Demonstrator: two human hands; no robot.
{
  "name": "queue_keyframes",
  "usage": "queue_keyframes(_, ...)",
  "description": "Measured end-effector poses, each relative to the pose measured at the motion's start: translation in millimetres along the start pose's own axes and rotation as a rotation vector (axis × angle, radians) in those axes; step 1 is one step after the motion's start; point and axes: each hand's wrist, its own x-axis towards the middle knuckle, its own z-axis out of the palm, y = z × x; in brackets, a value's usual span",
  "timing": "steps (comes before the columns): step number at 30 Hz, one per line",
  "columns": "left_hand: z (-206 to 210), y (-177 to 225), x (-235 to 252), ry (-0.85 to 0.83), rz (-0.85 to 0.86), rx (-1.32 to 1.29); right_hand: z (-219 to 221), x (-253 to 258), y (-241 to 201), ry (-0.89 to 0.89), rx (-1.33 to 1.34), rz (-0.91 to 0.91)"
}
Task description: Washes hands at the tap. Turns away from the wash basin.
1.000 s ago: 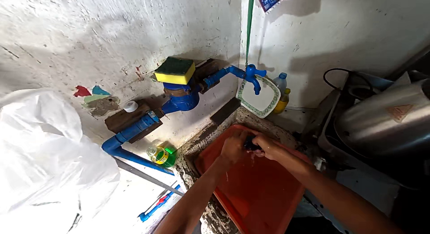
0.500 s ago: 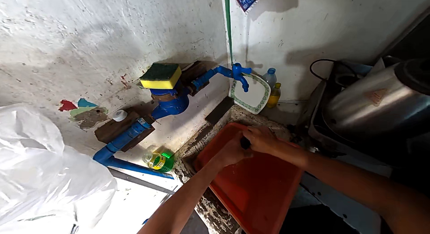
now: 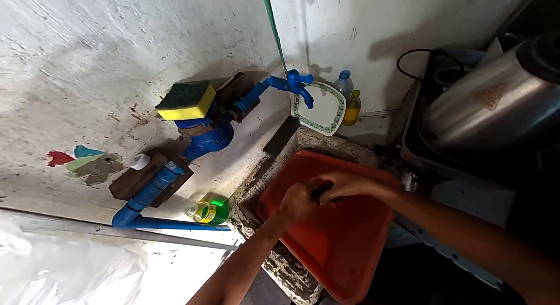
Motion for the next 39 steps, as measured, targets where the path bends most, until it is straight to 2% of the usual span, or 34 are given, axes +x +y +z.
queue_keyframes(3,1,-7,-3,0.039,-0.246,-0.573,5,-18,4,0.213,-0.340,-0.385)
queue_keyframes(4,1,-5,-7,0.011,-0.317,-0.807,14,-24,7,0.282,-0.462,-0.521)
queue_keyframes(6,1,-2,-15,-0.160,-0.337,-1.175,30,-31,13,0.384,-0.712,-0.710)
queue_keyframes(9,4,15,-25,-0.493,-0.275,-1.360,38,-26,11,0.594,-0.816,-0.778)
queue_keyframes(11,7,32,-31,-0.569,-0.309,-1.397,33,-15,11,0.691,-0.804,-0.826)
queue_keyframes(13,4,45,-34,-0.446,-0.394,-1.276,28,-9,8,0.680,-0.844,-0.702)
queue_keyframes(14,1,48,-33,-0.343,-0.415,-1.086,27,-11,2,0.592,-0.865,-0.546)
queue_keyframes(16,-2,47,-27,-0.133,-0.370,-0.479,22,-15,-25,0.276,-0.849,-0.124)
queue_keyframes(17,-5,48,-24,-0.093,-0.333,-0.213,21,-12,-34,0.175,-0.799,0.025)
queue_keyframes(19,-6,47,-20,-0.076,-0.271,0.128,22,-6,-36,0.108,-0.624,0.133)
queue_keyframes(21,-8,47,-19,-0.080,-0.166,0.338,21,-3,-28,0.033,-0.328,0.182)
queue_keyframes(23,-4,32,-22,-0.011,0.077,0.456,26,-4,-18,-0.113,-0.009,0.310)
queue_keyframes(25,2,17,-22,0.056,0.271,0.459,28,-6,-16,-0.249,0.163,0.417)
queue_keyframes(26,4,15,-22,0.031,0.270,0.423,27,-6,-15,-0.276,0.172,0.429)
queue_keyframes(28,1,17,-21,-0.075,0.125,0.267,25,-3,-9,-0.236,0.139,0.364)
queue_keyframes(29,0,14,-19,-0.070,0.069,0.162,23,-2,-7,-0.175,0.129,0.297)
queue_keyframes(31,3,1,-18,0.062,0.033,-0.107,17,-9,-8,-0.014,0.069,0.136)
queue_keyframes(33,2,-1,-21,0.154,-0.088,-0.416,18,-26,-14,0.174,-0.161,-0.077)
queue_keyframes(36,-2,13,-29,0.184,-0.351,-0.957,50,-46,-5,0.477,-0.632,-0.547)
queue_keyframes(37,-2,19,-34,0.139,-0.383,-1.125,60,-47,1,0.547,-0.780,-0.646)
queue_keyframes(39,-1,26,-43,-0.054,-0.364,-1.334,72,-44,10,0.653,-0.946,-0.722)
